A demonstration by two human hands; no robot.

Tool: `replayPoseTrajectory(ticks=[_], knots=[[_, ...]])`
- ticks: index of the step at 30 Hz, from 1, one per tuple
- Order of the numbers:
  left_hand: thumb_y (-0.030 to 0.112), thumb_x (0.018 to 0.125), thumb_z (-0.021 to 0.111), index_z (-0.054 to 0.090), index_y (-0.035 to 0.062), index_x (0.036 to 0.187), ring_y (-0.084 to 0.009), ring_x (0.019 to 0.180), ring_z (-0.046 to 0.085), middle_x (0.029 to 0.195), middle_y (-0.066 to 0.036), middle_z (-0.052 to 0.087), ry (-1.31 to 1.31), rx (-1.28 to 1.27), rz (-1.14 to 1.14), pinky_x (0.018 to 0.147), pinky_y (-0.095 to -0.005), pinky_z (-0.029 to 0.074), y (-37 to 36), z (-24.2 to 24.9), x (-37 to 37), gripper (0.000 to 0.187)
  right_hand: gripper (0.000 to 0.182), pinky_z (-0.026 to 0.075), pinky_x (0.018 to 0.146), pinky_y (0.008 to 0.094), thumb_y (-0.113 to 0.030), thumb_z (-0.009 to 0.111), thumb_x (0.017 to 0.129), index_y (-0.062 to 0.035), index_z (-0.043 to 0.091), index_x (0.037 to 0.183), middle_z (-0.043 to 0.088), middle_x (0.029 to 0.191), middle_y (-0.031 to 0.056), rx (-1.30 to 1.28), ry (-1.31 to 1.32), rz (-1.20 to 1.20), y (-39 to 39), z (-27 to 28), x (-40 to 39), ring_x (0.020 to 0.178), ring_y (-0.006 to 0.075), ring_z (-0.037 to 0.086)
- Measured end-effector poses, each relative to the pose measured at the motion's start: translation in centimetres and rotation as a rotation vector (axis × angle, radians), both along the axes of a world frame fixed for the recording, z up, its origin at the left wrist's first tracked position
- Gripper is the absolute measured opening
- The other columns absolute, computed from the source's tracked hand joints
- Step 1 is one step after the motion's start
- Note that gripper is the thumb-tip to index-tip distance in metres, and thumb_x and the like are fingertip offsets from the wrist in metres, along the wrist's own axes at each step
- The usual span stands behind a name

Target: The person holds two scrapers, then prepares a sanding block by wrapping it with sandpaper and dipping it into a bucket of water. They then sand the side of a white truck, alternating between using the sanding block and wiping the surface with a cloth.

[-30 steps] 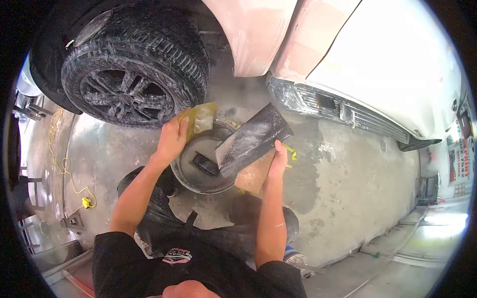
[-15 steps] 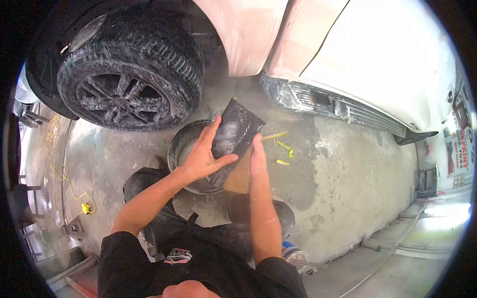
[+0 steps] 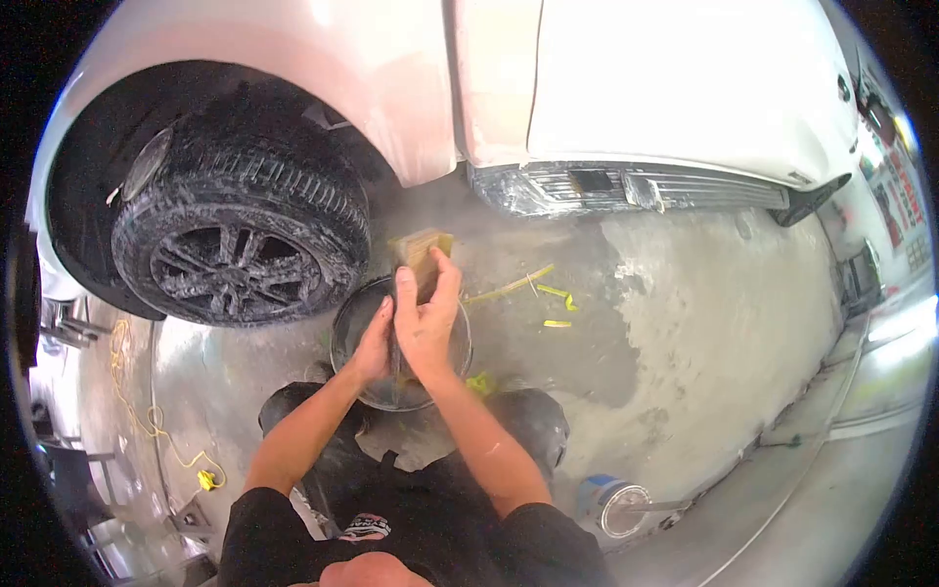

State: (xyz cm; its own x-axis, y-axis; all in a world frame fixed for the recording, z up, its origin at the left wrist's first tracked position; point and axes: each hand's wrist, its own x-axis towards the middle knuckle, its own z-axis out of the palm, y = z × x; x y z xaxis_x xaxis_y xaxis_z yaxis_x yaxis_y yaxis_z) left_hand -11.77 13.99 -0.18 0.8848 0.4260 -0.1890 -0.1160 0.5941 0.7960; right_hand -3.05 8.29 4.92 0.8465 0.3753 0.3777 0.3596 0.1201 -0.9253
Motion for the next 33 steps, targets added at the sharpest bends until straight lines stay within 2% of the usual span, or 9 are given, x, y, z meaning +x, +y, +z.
replayPoseTrajectory(ticks=[1,3,9,12,15,22,28,31,33], knots=[[0.05,0.114,0.036,0.037,0.009,0.159,-0.0219,0.14,0.05,0.155,-0.009,0.05,-0.029,-0.02,-0.028,0.119,-0.0412,0.039,0.4,0.0,-0.3,0.061,0.052,0.043,0.109,0.0416,-0.023,0.069,0.101,0.0059,0.052,0.14,0.058,0.132,0.0222,0.082,0.055,0.013,0.2,0.0,-0.3,0.125,0.0329,0.056],[0.045,0.114,0.042,0.036,0.0094,0.161,-0.0178,0.142,0.047,0.153,-0.007,0.051,-0.111,-0.041,-0.07,0.119,-0.0379,0.038,1.0,0.2,-0.4,0.059,0.05,0.043,0.109,0.0413,-0.023,0.07,0.1,0.0053,0.054,0.138,0.058,0.131,0.021,0.102,0.085,0.026,0.0,0.0,-0.3,0.124,0.0319,0.057],[0.035,0.112,0.052,0.032,0.0062,0.163,-0.0184,0.145,0.044,0.158,-0.008,0.047,-0.097,0.119,-0.131,0.12,-0.0369,0.036,1.4,1.3,0.2,0.062,0.047,0.044,0.107,0.0398,-0.024,0.071,0.101,0.0037,0.059,0.136,0.059,0.127,0.0178,0.12,0.231,0.031,-0.8,-0.5,0.5,0.121,0.029,0.058],[0.03,0.109,0.059,0.03,0.0046,0.164,-0.019,0.146,0.041,0.159,-0.008,0.045,-0.079,0.262,-0.061,0.121,-0.0367,0.034,1.4,2.3,0.3,0.067,0.046,0.044,0.107,0.0386,-0.024,0.07,0.102,0.0035,0.06,0.137,0.059,0.126,0.0159,0.108,0.258,0.043,-1.2,-0.5,0.4,0.12,0.0265,0.058],[0.036,0.104,0.067,0.028,0.0032,0.164,-0.02,0.148,0.039,0.162,-0.006,0.041,-0.094,0.288,-0.081,0.123,-0.0375,0.031,1.6,3.7,0.5,0.078,0.044,0.048,0.104,0.0359,-0.02,0.065,0.105,0.0042,0.057,0.14,0.062,0.129,0.0155,0.111,0.27,0.073,-1.3,-0.7,0.4,0.119,0.0221,0.06],[0.029,0.104,0.067,0.029,0.0026,0.164,-0.0204,0.147,0.041,0.16,-0.009,0.044,-0.058,0.318,-0.061,0.123,-0.0377,0.031,1.8,3.1,0.5,0.075,0.044,0.051,0.101,0.0357,-0.018,0.068,0.104,0.0042,0.058,0.14,0.065,0.127,0.0126,0.222,0.438,0.1,-1.4,0.7,0.2,0.119,0.0202,0.062],[0.023,0.104,0.068,0.033,0.0029,0.163,-0.0223,0.144,0.046,0.156,-0.012,0.049,-0.06,0.338,-0.07,0.12,-0.0402,0.035,1.7,3.0,0.7,0.072,0.042,0.051,0.102,0.0324,-0.013,0.065,0.105,0.0056,0.057,0.142,0.066,0.131,0.0133,0.149,0.438,0.077,-1.8,1.5,1.0,0.12,0.0201,0.063],[0.022,0.104,0.068,0.034,0.002,0.163,-0.0222,0.143,0.047,0.156,-0.012,0.049,-0.083,0.35,-0.062,0.12,-0.04,0.036,1.8,2.7,0.7,0.071,0.04,0.049,0.105,0.0338,-0.022,0.059,0.109,0.0059,0.06,0.138,0.066,0.13,0.0157,0.149,0.338,0.059,-1.2,0.0,0.9,0.124,0.0215,0.061],[0.021,0.103,0.069,0.034,0.0014,0.163,-0.0217,0.142,0.047,0.156,-0.012,0.049,-0.085,0.36,-0.059,0.119,-0.0396,0.037,2.0,2.6,0.7,0.072,0.048,0.044,0.111,0.0369,-0.031,0.052,0.111,0.0056,0.053,0.143,0.063,0.135,0.0165,0.141,0.291,0.072,-1.5,-0.4,0.6,0.129,0.0241,0.058]])
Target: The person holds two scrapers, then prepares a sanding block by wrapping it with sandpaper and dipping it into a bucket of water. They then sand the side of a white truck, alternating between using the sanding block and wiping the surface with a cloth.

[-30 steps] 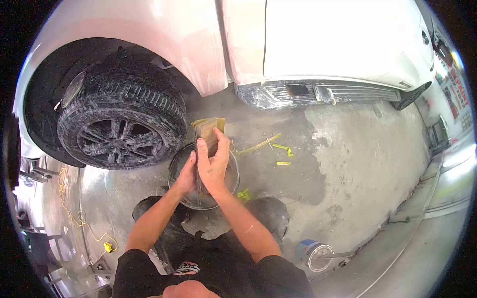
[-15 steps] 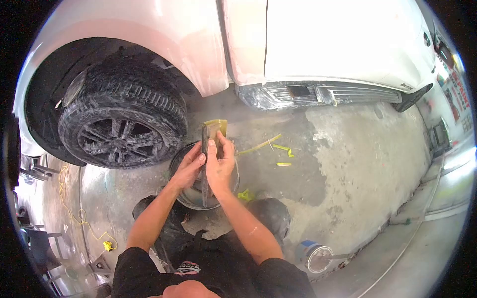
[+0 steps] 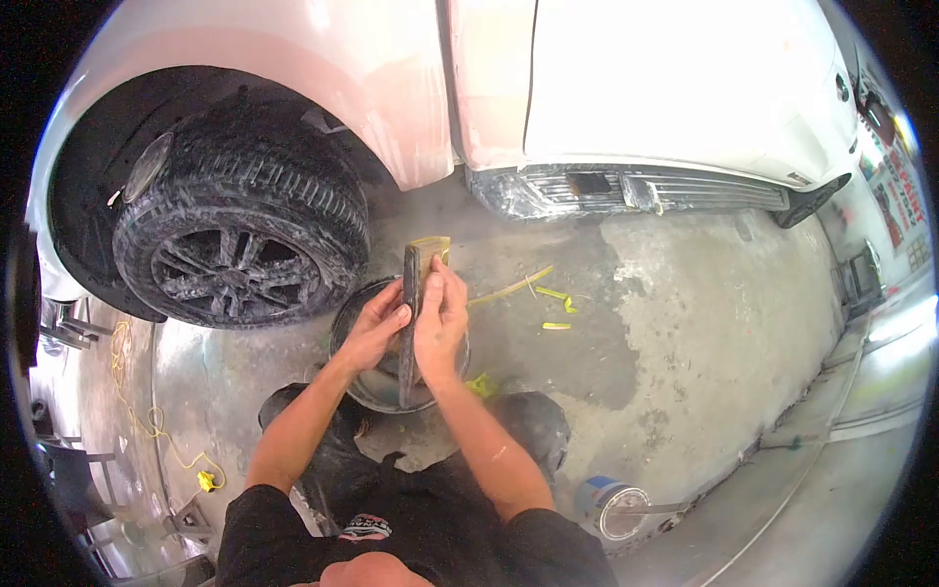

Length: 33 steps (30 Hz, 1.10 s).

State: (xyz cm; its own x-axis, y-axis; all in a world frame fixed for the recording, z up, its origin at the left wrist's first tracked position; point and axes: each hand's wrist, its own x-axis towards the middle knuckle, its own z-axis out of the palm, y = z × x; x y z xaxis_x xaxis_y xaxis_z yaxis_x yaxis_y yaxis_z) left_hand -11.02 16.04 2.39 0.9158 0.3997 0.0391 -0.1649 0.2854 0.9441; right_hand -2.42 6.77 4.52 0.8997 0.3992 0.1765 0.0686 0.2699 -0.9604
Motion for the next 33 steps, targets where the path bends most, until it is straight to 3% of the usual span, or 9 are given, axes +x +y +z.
replayPoseTrajectory(ticks=[4,7,10,14,17,19,24,29,33], knots=[[0.016,0.101,0.072,0.032,0.0004,0.162,-0.0196,0.136,0.052,0.15,-0.012,0.053,0.007,-0.051,0.073,0.113,-0.0377,0.042,-0.4,0.3,0.1,0.074,0.062,0.035,0.119,0.039,-0.042,0.04,0.114,0.0058,0.035,0.152,0.059,0.144,0.0191,0.135,0.125,0.038,0.0,0.6,-0.9,0.138,0.0269,0.05],[0.013,0.099,0.074,0.032,0.0014,0.161,-0.0184,0.129,0.055,0.142,-0.011,0.058,-0.015,-0.076,0.122,0.109,-0.0362,0.045,-0.6,0.1,0.1,0.076,0.066,0.035,0.119,0.0395,-0.042,0.042,0.114,0.0061,0.021,0.155,0.057,0.147,0.0224,0.02,-0.003,0.087,-0.3,-0.6,0.2,0.138,0.0279,0.05],[0.013,0.096,0.076,0.033,0.0037,0.16,-0.0186,0.124,0.059,0.132,-0.009,0.063,0.004,-0.149,0.171,0.105,-0.0354,0.048,-0.9,0.1,0.5,0.077,0.065,0.034,0.119,0.0414,-0.044,0.044,0.113,0.0047,0.035,0.155,0.052,0.148,0.0249,0.037,0.134,0.155,0.1,-0.9,0.4,0.138,0.032,0.048],[0.013,0.096,0.076,0.036,0.0037,0.158,-0.0182,0.119,0.061,0.13,-0.011,0.064,0.008,-0.215,0.191,0.102,-0.0353,0.05,-0.4,0.5,0.9,0.075,0.055,0.038,0.117,0.0445,-0.045,0.048,0.111,-0.0055,0.062,0.146,0.035,0.15,0.0261,-0.245,-0.156,0.189,-1.0,-0.8,1.0,0.139,0.0389,0.044],[0.013,0.095,0.076,0.038,0.0021,0.158,-0.0176,0.115,0.063,0.127,-0.011,0.065,0.018,-0.201,0.217,0.1,-0.0351,0.052,0.3,1.0,0.7,0.074,0.049,0.038,0.117,0.0422,-0.037,0.055,0.11,-0.0025,0.062,0.145,0.048,0.144,0.0187,-0.288,-0.155,0.203,-1.6,-0.3,1.4,0.14,0.0294,0.042],[0.013,0.095,0.077,0.037,0.0007,0.158,-0.017,0.113,0.063,0.123,-0.01,0.065,0.03,-0.188,0.262,0.098,-0.0344,0.052,0.8,0.9,0.6,0.075,0.045,0.043,0.111,0.0392,-0.031,0.06,0.108,-0.0018,0.063,0.142,0.054,0.14,0.0164,-0.195,-0.191,0.156,-1.8,-1.2,2.4,0.133,0.0257,0.05],[0.029,0.096,0.075,0.058,0.0045,0.136,-0.0217,0.1,0.066,0.113,-0.009,0.067,0.09,-0.438,0.428,0.089,-0.0391,0.056,2.9,0.6,0.1,0.05,0.036,0.051,0.098,0.028,-0.021,0.064,0.106,0.0015,0.067,0.134,0.072,0.121,0.0079,-0.142,-0.155,0.104,-4.1,0.6,5.1,0.114,0.0142,0.065],[0.056,0.091,0.071,0.065,0.0119,0.127,-0.0273,0.095,0.065,0.109,-0.01,0.067,0.034,-0.666,0.382,0.085,-0.0424,0.055,4.9,0.6,-1.1,0.057,0.034,0.053,0.091,0.0279,-0.023,0.065,0.106,0.003,0.071,0.127,0.076,0.106,0.0045,-0.298,-0.221,-0.004,-6.8,-0.7,9.9,0.098,0.0125,0.067],[0.057,0.09,0.07,0.064,0.0118,0.13,-0.0272,0.103,0.064,0.116,-0.009,0.065,-0.026,-0.721,0.388,0.088,-0.0444,0.055,5.0,1.0,-1.4,0.061,0.032,0.053,0.081,0.0294,-0.024,0.068,0.104,0.0033,0.074,0.119,0.076,0.1,0.0068,-0.467,-0.546,-0.179,-9.8,5.0,15.0,0.088,0.0121,0.065]])
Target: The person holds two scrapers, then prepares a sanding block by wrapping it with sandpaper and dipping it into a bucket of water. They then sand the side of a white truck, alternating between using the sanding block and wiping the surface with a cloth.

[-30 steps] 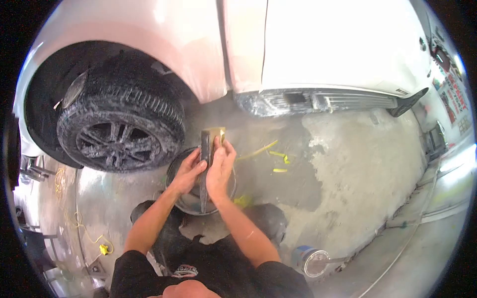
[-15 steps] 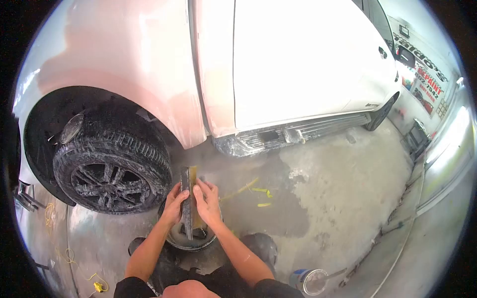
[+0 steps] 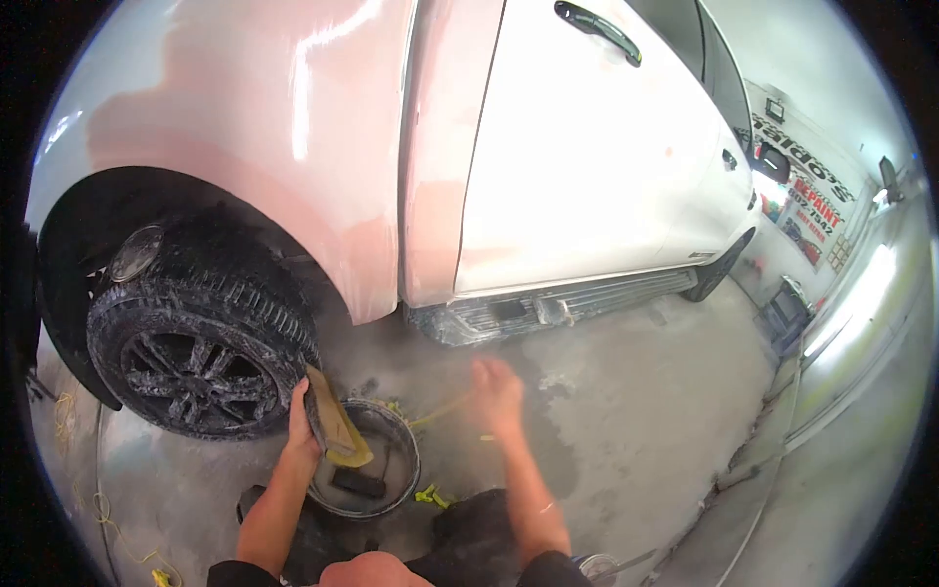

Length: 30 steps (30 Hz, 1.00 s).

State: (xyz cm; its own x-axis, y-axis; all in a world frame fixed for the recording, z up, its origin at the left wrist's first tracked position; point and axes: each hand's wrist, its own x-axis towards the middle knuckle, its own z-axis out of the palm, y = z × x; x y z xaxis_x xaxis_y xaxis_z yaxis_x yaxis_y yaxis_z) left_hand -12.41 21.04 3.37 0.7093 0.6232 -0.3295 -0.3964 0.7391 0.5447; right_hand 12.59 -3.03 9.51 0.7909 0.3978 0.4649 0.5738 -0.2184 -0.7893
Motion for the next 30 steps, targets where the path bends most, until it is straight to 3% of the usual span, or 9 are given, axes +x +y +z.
replayPoseTrajectory(ticks=[4,6,9,14,22,23,26,27,30], knots=[[0.056,0.089,0.071,0.062,0.0135,0.133,-0.0278,0.104,0.064,0.117,-0.008,0.065,0.039,0.01,0.022,0.089,-0.0451,0.055,-2.2,4.1,-0.2,0.062,0.026,0.054,0.074,0.0317,-0.019,0.07,0.101,0.0034,0.074,0.114,0.074,0.093,0.0144,0.019,-0.491,-0.041,-0.2,12.2,5.3,0.082,0.0178,0.068],[0.057,0.09,0.068,0.061,0.0148,0.134,-0.029,0.104,0.064,0.117,-0.009,0.064,0.056,0.029,-0.004,0.089,-0.0463,0.054,-2.1,2.5,0.2,0.062,0.015,0.054,0.075,0.0405,-0.01,0.071,0.096,0.0008,0.075,0.106,0.073,0.094,0.0195,0.07,-0.596,-0.061,0.8,18.9,6.5,0.083,0.0341,0.07],[0.058,0.09,0.066,0.061,0.0158,0.134,-0.0317,0.104,0.065,0.118,-0.012,0.065,0.061,0.016,-0.026,0.088,-0.049,0.055,-2.5,1.0,1.2,0.061,0.012,0.054,0.072,0.0403,-0.006,0.071,0.095,0.0019,0.075,0.102,0.072,0.09,0.0203,0.137,-0.773,-0.045,2.9,26.2,10.7,0.079,0.0345,0.069],[0.055,0.092,0.066,0.062,0.013,0.13,-0.0303,0.101,0.066,0.112,-0.013,0.065,0.055,-0.056,-0.08,0.085,-0.0494,0.056,-4.6,3.2,2.0,0.057,0.012,0.055,0.075,0.0423,-0.007,0.069,0.095,0.0036,0.075,0.096,0.072,0.086,0.0225,0.176,-0.999,-0.086,6.7,35.1,15.0,0.081,0.0375,0.071],[0.051,0.096,0.064,0.064,0.0101,0.121,-0.0282,0.09,0.068,0.102,-0.011,0.067,0.04,-0.086,-0.177,0.08,-0.0449,0.058,-2.6,0.3,4.1,0.048,0.023,0.054,0.08,0.0478,-0.019,0.063,0.098,0.0006,0.075,0.095,0.072,0.09,0.024,0.113,-1.011,-0.255,9.6,45.6,17.5,0.086,0.0396,0.072],[0.05,0.097,0.064,0.064,0.0104,0.12,-0.0279,0.088,0.068,0.1,-0.011,0.067,0.016,-0.085,-0.173,0.078,-0.0447,0.058,-2.3,0.3,4.8,0.046,0.027,0.055,0.085,0.0488,-0.021,0.062,0.099,0.0016,0.076,0.1,0.074,0.094,0.0248,-0.001,-0.894,-0.265,9.5,47.1,17.1,0.092,0.0409,0.073],[0.047,0.098,0.064,0.065,0.0109,0.115,-0.0273,0.08,0.069,0.093,-0.01,0.067,-0.043,-0.092,-0.177,0.072,-0.0441,0.059,-1.0,0.1,6.5,0.04,0.035,0.055,0.092,0.0478,-0.027,0.062,0.1,0.0042,0.073,0.112,0.074,0.106,0.0256,0.112,-1.175,-0.347,11.4,49.8,20.5,0.1,0.0419,0.071],[0.046,0.099,0.064,0.065,0.011,0.114,-0.0271,0.077,0.069,0.09,-0.009,0.067,-0.057,-0.098,-0.177,0.07,-0.0439,0.059,-0.6,-0.1,7.0,0.038,0.052,0.052,0.102,0.0468,-0.037,0.064,0.099,0.0073,0.067,0.126,0.07,0.121,0.0285,0.069,-1.116,-0.341,11.8,50.8,20.9,0.113,0.044,0.067],[0.045,0.099,0.064,0.064,0.0115,0.111,-0.0268,0.071,0.068,0.083,-0.009,0.067,-0.012,-0.092,-0.177,0.067,-0.0435,0.059,0.6,-0.9,8.1,0.035,0.065,0.048,0.108,0.0482,-0.046,0.065,0.097,0.0078,0.063,0.133,0.065,0.13,0.0308,0.16,-1.158,-0.432,13.4,53.0,22.1,0.122,0.0458,0.063]])
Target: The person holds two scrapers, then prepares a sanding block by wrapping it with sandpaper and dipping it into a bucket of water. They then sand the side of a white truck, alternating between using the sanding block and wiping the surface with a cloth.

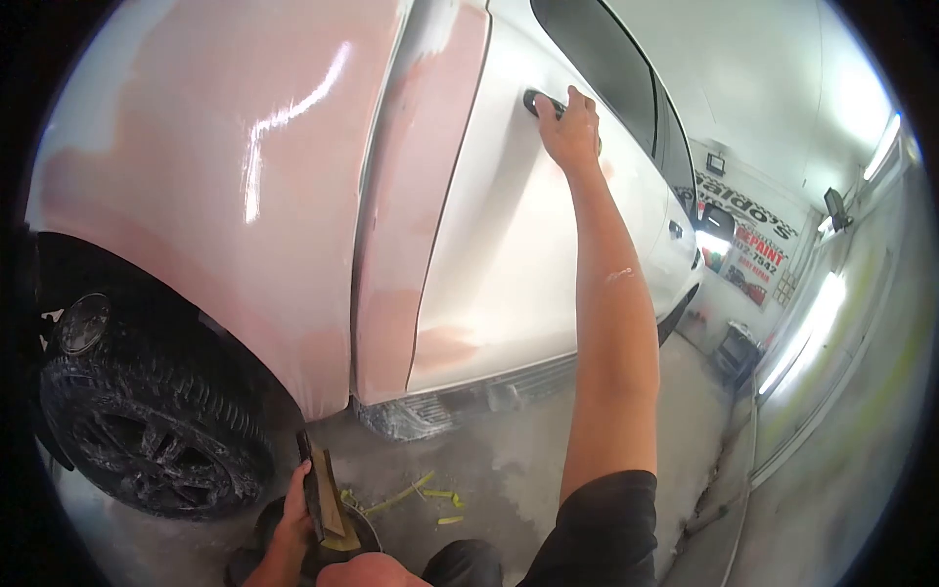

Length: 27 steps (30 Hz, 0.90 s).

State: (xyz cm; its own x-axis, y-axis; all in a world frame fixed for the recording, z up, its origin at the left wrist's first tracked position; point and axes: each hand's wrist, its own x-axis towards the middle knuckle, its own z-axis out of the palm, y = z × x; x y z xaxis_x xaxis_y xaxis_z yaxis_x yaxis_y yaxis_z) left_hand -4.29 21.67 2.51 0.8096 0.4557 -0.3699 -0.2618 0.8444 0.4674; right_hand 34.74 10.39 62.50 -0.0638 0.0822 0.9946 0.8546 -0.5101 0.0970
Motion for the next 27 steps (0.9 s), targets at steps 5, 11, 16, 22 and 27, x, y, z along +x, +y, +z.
replayPoseTrajectory(ticks=[5,11,16,22,27], knots=[[0.048,0.097,0.064,0.064,0.0098,0.112,-0.0285,0.071,0.069,0.084,-0.012,0.068,0.019,0.051,-0.051,0.066,-0.0442,0.06,1.2,0.3,-0.1,0.041,0.082,0.045,0.11,0.0467,-0.066,0.054,0.096,0.0102,0.068,0.124,0.07,0.121,0.033,-0.296,0.483,0.048,-0.7,3.7,0.4,0.123,0.045,0.064],[0.051,0.097,0.063,0.064,0.008,0.114,-0.0296,0.073,0.07,0.087,-0.014,0.068,0.063,0.096,-0.108,0.067,-0.0445,0.06,2.7,0.7,0.0,0.047,0.085,0.051,0.087,0.0404,-0.074,0.065,0.089,0.0082,0.073,0.109,0.072,0.101,0.0196,-0.373,0.602,0.016,-1.5,5.5,2.5,0.094,0.0293,0.068],[0.052,0.096,0.063,0.064,0.0074,0.118,-0.0291,0.077,0.071,0.092,-0.014,0.07,0.097,0.137,-0.144,0.069,-0.0438,0.06,2.9,2.2,0.1,0.05,0.091,0.051,0.08,0.0362,-0.083,0.062,0.086,0.0053,0.074,0.103,0.069,0.087,0.0117,-0.544,0.656,-0.157,-2.4,7.2,2.1,0.083,0.0214,0.064],[0.054,0.095,0.062,0.064,0.0074,0.126,-0.0307,0.085,0.072,0.1,-0.016,0.073,0.139,0.186,-0.15,0.076,-0.0438,0.06,3.9,-1.9,1.2,0.055,0.094,0.05,0.083,0.0347,-0.086,0.071,0.074,0.0053,0.073,0.094,0.069,0.093,0.0125,-0.357,0.654,0.035,-2.3,6.0,3.1,0.087,0.0229,0.065],[0.052,0.095,0.064,0.064,0.0074,0.128,-0.0279,0.087,0.072,0.103,-0.014,0.073,0.151,0.143,-0.137,0.077,-0.0424,0.059,2.7,-0.5,0.9,0.055,0.095,0.051,0.076,0.0346,-0.084,0.076,0.07,0.0062,0.073,0.101,0.068,0.091,0.0142,-0.336,0.635,0.054,-3.1,5.7,4.1,0.087,0.0235,0.066]])
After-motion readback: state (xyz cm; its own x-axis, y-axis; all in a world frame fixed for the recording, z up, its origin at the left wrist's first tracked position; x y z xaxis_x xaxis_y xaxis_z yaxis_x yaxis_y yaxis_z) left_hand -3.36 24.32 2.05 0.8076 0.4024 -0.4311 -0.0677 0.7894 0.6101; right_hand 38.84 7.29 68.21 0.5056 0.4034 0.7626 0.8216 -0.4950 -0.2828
